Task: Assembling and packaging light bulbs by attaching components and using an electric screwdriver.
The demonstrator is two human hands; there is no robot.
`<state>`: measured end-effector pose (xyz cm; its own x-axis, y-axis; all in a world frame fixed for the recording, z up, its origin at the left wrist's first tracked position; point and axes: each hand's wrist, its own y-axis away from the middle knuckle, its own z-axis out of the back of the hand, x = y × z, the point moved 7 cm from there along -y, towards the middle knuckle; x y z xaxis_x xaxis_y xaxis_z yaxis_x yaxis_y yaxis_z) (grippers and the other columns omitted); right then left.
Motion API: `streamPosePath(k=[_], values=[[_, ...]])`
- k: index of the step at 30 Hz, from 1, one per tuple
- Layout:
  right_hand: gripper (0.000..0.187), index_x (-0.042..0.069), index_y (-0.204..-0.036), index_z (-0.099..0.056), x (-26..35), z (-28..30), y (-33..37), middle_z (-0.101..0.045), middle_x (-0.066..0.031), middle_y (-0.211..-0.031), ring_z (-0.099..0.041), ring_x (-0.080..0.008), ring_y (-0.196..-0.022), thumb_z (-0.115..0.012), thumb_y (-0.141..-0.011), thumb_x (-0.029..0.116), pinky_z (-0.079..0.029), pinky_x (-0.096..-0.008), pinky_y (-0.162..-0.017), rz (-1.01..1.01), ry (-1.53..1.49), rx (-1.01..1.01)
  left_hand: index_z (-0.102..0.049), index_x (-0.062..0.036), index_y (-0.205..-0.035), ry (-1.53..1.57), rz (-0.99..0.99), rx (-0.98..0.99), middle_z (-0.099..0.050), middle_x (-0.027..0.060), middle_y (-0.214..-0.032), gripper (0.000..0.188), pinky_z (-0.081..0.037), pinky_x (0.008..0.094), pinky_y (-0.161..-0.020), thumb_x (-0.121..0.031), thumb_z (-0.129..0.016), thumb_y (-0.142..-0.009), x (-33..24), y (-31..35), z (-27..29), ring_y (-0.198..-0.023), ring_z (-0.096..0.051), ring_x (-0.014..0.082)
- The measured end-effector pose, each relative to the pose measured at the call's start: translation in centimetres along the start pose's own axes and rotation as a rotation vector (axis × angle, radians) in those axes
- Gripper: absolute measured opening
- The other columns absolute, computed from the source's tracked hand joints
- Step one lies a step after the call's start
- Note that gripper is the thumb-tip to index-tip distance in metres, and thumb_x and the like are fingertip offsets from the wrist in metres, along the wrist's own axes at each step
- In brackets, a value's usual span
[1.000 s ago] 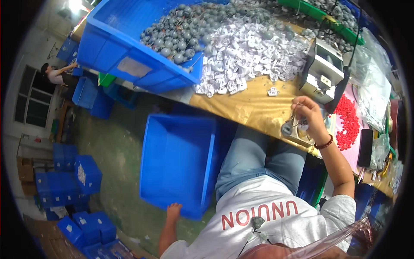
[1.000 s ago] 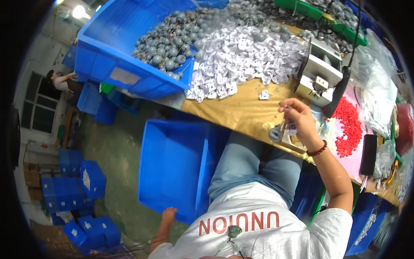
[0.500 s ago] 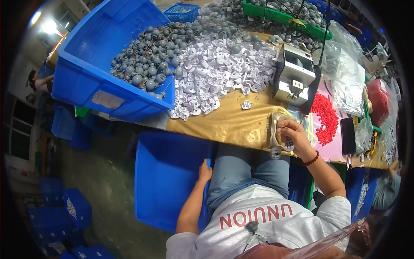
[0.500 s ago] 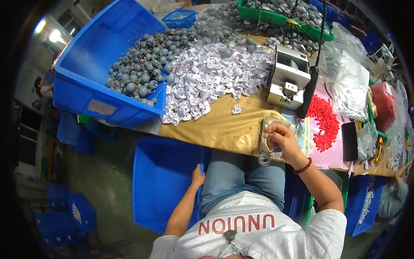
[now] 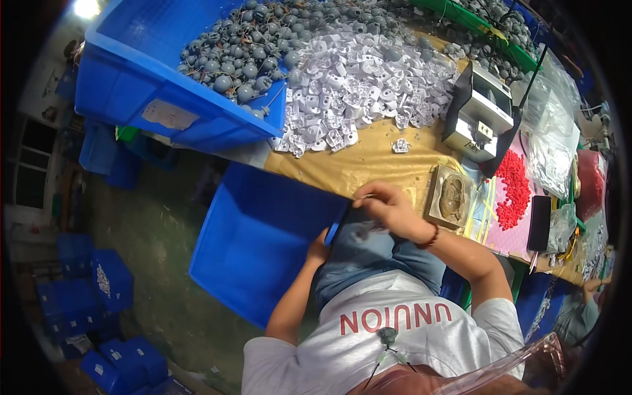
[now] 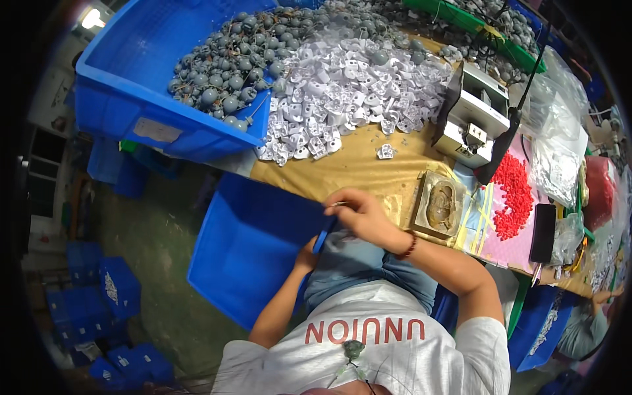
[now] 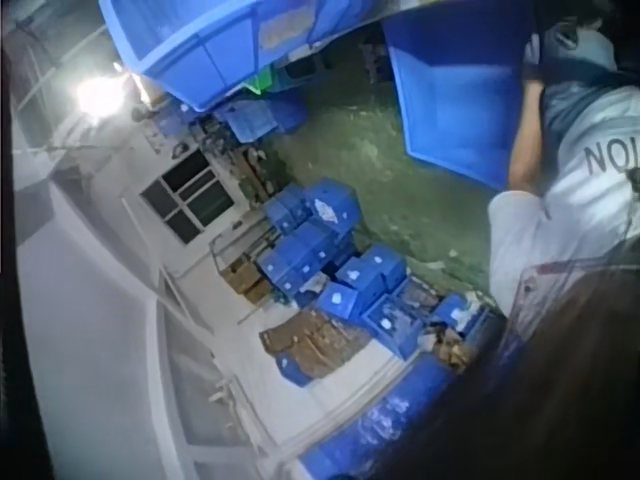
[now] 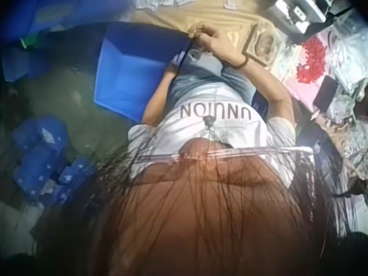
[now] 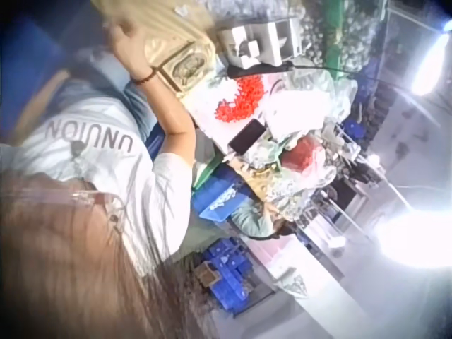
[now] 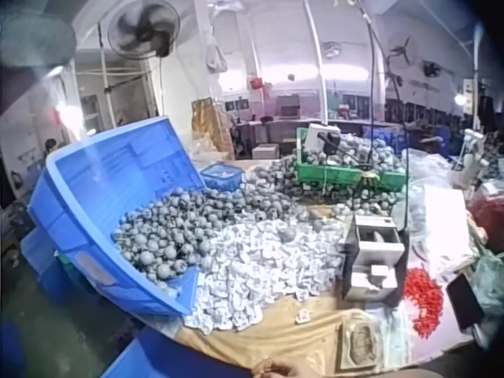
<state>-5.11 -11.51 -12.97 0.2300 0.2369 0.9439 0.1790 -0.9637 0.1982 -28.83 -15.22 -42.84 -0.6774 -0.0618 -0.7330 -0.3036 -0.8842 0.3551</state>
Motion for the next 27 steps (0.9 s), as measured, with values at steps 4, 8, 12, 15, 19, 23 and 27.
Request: streamPosePath(k=[4, 8, 12, 15, 19, 23, 27], values=[[0.019, 0.0, -0.111, -0.066, -1.2, -4.0, -2.6, -0.07, -0.0051, -0.099, -0.063, -0.01, -0.089, -0.055, -0.094, -0.001, -0.051, -0.0248, -0.078, 0.038, 0.007, 0.105, -0.062, -0.0136, -0.132, -0.097, 0.044, -0.007, -0.066, 0.0215, -0.126, 0.043, -0.05, 0.0445, -0.099, -0.022, -0.064, -0.089, -0.8, -0.2, -0.3, -0.12, -0.061, 0.0396], [0.02, -0.001, -0.111, -0.065, -2.5, -5.3, -2.6, -0.07, -0.006, -0.1, -0.066, -0.0118, -0.095, -0.054, -0.094, -0.002, -0.053, -0.0265, -0.084, -0.03, -0.02, 0.097, -0.068, -0.0113, -0.125, -0.151, 0.061, 0.07, -0.07, 0.0201, -0.119, 0.046, -0.052, 0.0421, -0.096, -0.037, -0.069, -0.087, 2.6, -1.1, -1.8, -0.114, -0.067, 0.0357], [0.019, -0.001, -0.11, -0.065, -3.1, -4.5, -1.7, -0.07, -0.0074, -0.1, -0.066, -0.0131, -0.096, -0.055, -0.094, -0.002, -0.054, -0.0279, -0.084, -0.16, -0.067, 0.038, -0.063, -0.0118, -0.134, -0.039, 0.097, 0.1, -0.071, 0.0185, -0.121, 0.059, -0.052, 0.0393, -0.096, -0.042, -0.072, -0.084, 1.7, 0.0, -0.7, -0.114, -0.067, 0.0332], [0.018, -0.002, -0.109, -0.066, -3.7, -4.1, -1.7, -0.07, -0.008, -0.099, -0.067, -0.0132, -0.095, -0.056, -0.094, -0.001, -0.054, -0.0283, -0.084, -0.12, -0.051, 0.004, -0.055, -0.0133, -0.143, 0.066, 0.126, 0.167, -0.067, 0.0154, -0.13, 0.065, -0.051, 0.039, -0.098, -0.041, -0.071, -0.087, -1.5, 0.4, 0.6, -0.12, -0.065, 0.0283], [0.017, -0.002, -0.108, -0.066, -3.1, -6.8, -3.7, -0.071, -0.0076, -0.097, -0.066, -0.0128, -0.091, -0.058, -0.093, 0.0, -0.054, -0.0287, -0.08, 0.067, -0.032, 0.03, -0.047, -0.0048, -0.146, 0.164, -0.192, 0.127, -0.06, 0.0225, -0.136, 0.062, -0.044, 0.0416, -0.107, -0.03, -0.068, -0.093, -3.9, 1.6, 2.5, -0.129, -0.057, 0.0335], [0.023, 0.0, -0.113, -0.066, 0.7, -10.1, -5.3, -0.069, -0.0125, -0.099, -0.066, -0.0198, -0.093, -0.064, -0.091, 0.008, -0.053, -0.0324, -0.083, 0.375, 0.182, 0.06, -0.05, 0.0005, -0.141, -0.047, -0.161, 0.099, -0.058, 0.0274, -0.135, 0.053, -0.041, 0.0457, -0.108, -0.022, -0.063, -0.095, -2.9, 4.8, 4.0, -0.13, -0.054, 0.0393], [0.037, 0.0, -0.123, -0.063, 4.7, -9.5, -3.1, -0.066, -0.0168, -0.114, -0.062, -0.032, -0.107, -0.068, -0.092, 0.019, -0.05, -0.0396, -0.095, 0.735, 0.502, 0.036, -0.055, 0.0008, -0.135, -0.217, -0.061, 0.045, -0.06, 0.0293, -0.131, 0.044, -0.045, 0.0494, -0.102, -0.014, -0.06, -0.095, -4.6, 7.8, 5.5, -0.123, -0.056, 0.046]])
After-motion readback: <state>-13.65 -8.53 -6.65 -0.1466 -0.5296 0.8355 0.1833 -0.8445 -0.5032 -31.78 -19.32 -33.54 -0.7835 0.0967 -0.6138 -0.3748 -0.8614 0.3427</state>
